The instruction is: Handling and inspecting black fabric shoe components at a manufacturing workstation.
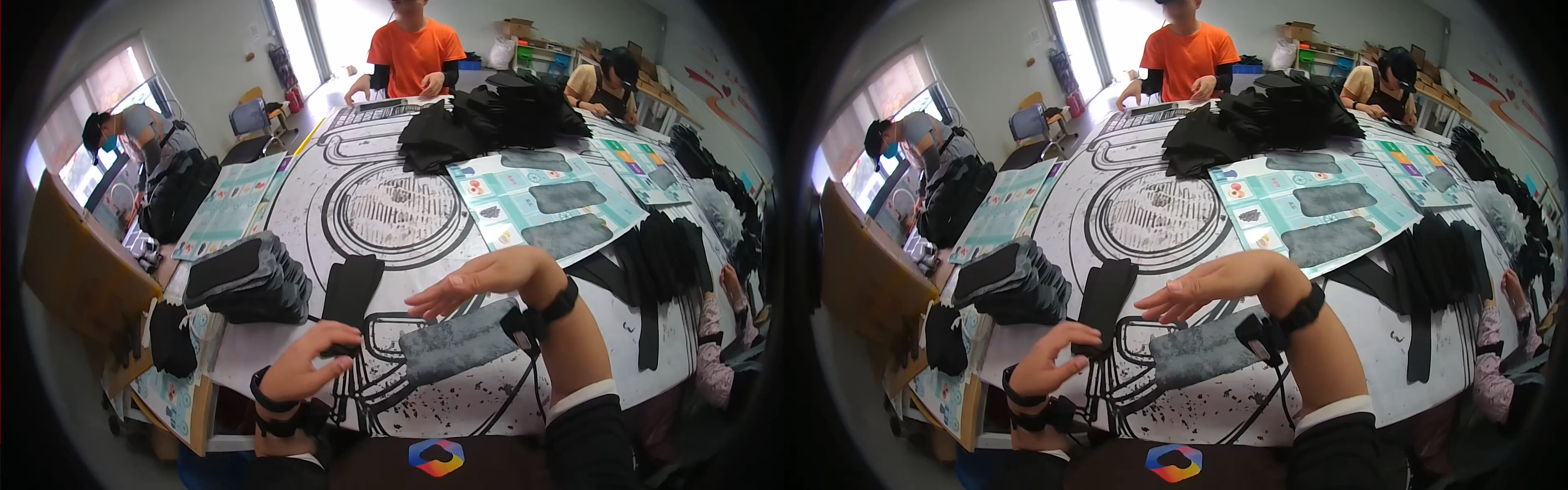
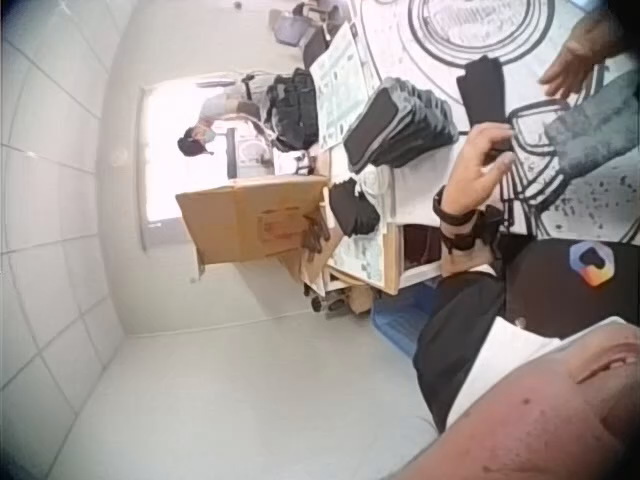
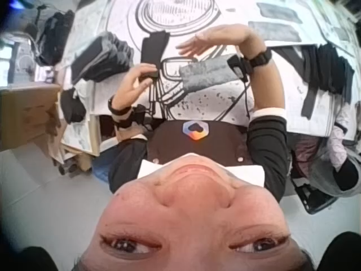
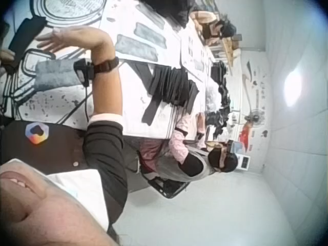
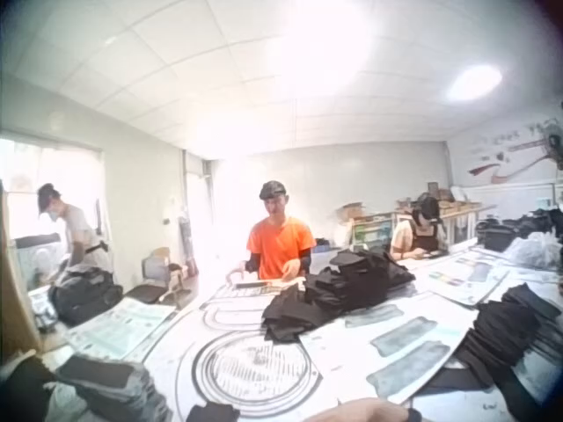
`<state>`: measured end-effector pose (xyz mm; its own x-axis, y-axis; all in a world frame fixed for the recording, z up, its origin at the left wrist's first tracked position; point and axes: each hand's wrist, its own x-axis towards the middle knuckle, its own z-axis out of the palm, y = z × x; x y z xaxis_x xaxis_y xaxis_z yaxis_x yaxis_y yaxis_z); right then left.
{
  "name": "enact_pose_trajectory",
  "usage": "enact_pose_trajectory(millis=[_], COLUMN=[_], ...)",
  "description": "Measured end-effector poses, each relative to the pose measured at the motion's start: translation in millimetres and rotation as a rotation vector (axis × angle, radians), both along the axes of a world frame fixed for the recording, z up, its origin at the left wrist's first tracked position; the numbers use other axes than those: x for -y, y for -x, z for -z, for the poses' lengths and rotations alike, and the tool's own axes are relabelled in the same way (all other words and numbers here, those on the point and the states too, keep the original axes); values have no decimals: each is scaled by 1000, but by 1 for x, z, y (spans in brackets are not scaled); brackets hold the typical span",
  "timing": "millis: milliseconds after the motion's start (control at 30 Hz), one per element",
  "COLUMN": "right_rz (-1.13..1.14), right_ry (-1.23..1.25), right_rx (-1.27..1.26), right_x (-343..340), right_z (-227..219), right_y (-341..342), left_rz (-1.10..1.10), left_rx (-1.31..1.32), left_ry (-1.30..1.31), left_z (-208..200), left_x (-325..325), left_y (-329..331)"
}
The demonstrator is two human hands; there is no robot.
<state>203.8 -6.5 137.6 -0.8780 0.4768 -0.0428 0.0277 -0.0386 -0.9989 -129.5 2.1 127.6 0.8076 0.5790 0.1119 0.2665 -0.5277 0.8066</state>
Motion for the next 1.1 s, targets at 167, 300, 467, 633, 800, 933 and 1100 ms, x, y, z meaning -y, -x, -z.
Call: enact_pose_trajectory(millis=[167, 300, 467, 633, 800, 933, 1100], right_rz=[545, 1101, 1088, 1249, 1438, 1232, 919], right_ry=[-106, -1403, -1046, -1284, -1120, -853, -767], right_rx=[-298, -658, -565, -318, 76, 252, 692], right_x=[22, 62, 154, 153, 158, 135, 115], right_z=[-6, -39, -73, -41, -14, 45, 104], right_y=[-1, 25, 29, 30, 7, -41, -44], left_rz=[-297, -146, -77, -131, -208, -198, -210], left_rx=[-255, -308, -258, -311, -297, -340, -372], left_ry=[-350, -332, -219, -232, -320, -305, -278], left_z=[50, 58, 53, 60, 70, 78, 81], left_x=[-22, -15, -18, -21, -26, -41, -51], left_y=[11, 15, -1, 4, 10, 6, 10])
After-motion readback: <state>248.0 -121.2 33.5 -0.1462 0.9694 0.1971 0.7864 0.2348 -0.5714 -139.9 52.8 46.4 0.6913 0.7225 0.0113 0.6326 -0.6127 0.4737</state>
